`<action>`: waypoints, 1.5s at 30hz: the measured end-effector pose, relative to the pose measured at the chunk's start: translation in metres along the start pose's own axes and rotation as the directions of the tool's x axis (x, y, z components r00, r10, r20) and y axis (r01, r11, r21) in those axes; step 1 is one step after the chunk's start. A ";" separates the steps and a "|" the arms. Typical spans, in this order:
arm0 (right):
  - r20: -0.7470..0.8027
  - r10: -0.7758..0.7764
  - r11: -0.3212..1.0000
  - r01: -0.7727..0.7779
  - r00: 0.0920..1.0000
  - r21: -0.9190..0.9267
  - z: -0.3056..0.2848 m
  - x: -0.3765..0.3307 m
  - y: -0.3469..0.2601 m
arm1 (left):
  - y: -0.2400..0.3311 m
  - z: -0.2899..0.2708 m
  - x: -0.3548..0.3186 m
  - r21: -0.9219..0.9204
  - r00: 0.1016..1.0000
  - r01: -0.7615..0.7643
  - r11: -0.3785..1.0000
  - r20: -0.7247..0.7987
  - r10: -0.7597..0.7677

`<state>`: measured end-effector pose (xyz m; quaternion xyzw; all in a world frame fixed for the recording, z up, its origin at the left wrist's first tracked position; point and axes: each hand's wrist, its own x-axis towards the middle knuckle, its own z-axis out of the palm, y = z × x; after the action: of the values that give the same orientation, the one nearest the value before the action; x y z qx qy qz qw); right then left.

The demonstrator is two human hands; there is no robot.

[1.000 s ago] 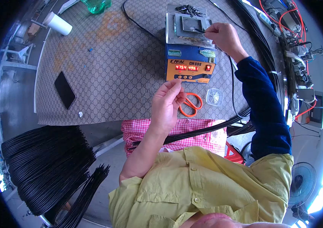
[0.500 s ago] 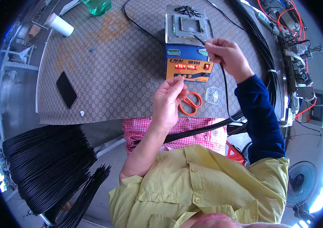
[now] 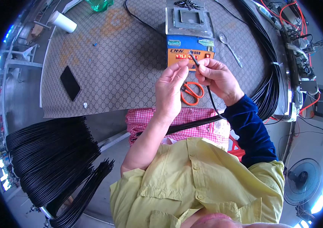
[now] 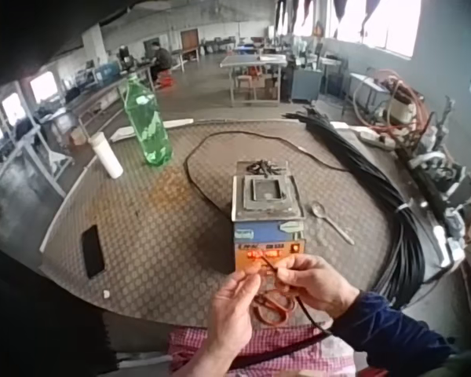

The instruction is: Preparing and processing electrical wires using a specialized machine and manual tools.

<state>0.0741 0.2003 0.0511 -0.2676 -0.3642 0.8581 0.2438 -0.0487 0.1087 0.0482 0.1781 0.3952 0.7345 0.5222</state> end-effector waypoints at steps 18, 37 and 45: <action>0.004 0.026 0.998 -0.027 1.000 0.059 0.013 -0.016 0.043 | -0.003 -0.014 -0.012 -0.010 0.999 0.000 1.000 0.041 0.000; 0.268 -0.400 -0.098 0.250 0.876 -0.963 -0.030 -0.004 0.090 | 0.000 -0.038 -0.018 -0.205 0.957 0.290 0.935 0.056 -0.285; -0.080 0.006 0.769 -0.056 0.997 -0.637 -0.021 -0.013 0.050 | 0.004 -0.038 -0.022 -0.039 0.973 0.223 0.974 -0.046 -0.225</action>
<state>0.0863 0.1717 0.0044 -0.3715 -0.6202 0.6770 0.1375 -0.0681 0.0731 0.0312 0.1052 0.4132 0.6816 0.5946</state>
